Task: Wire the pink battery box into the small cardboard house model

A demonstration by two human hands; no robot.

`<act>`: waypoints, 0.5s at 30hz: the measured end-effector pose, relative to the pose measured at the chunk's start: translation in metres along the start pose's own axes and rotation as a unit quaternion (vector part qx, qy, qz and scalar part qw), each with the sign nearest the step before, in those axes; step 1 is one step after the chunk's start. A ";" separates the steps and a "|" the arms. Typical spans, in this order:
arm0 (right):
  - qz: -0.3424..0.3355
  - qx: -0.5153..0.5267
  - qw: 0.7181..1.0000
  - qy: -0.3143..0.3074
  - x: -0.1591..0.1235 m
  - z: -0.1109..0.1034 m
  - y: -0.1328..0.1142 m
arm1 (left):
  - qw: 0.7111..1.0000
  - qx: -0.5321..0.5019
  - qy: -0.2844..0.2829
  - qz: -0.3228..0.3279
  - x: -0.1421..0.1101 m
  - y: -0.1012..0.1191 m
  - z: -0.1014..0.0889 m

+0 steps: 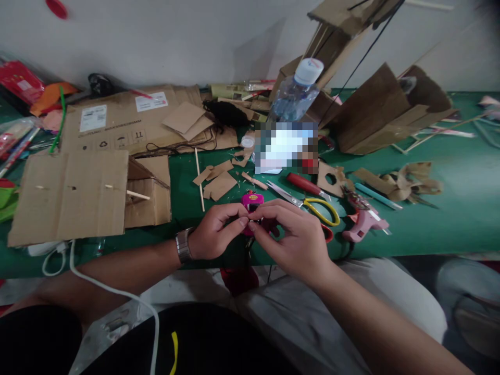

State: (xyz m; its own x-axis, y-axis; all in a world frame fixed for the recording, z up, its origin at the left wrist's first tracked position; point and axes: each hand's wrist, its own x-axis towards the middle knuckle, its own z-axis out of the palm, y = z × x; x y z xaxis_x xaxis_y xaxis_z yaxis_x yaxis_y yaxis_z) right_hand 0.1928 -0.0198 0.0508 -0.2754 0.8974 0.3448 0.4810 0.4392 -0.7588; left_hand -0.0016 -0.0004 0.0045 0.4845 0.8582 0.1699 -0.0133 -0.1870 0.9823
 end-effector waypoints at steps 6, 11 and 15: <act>0.032 0.040 0.999 -0.014 0.002 -0.002 -0.002 | 1.000 0.007 -0.002 -0.015 0.000 0.001 0.000; 0.039 0.050 0.998 -0.018 0.002 -0.004 -0.002 | 1.000 -0.006 -0.004 -0.015 0.001 0.002 0.000; 0.040 0.045 0.998 -0.013 0.003 -0.005 -0.002 | 1.000 -0.022 0.000 -0.022 0.001 0.000 0.000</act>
State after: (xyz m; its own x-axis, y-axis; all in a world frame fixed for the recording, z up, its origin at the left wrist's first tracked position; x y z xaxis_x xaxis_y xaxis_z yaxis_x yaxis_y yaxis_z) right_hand 0.1947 -0.0180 0.0561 -0.2607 0.9276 0.2677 0.4255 0.3593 -0.8306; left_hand -0.0011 0.0003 0.0050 0.4851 0.8654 0.1257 -0.0301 -0.1271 0.9914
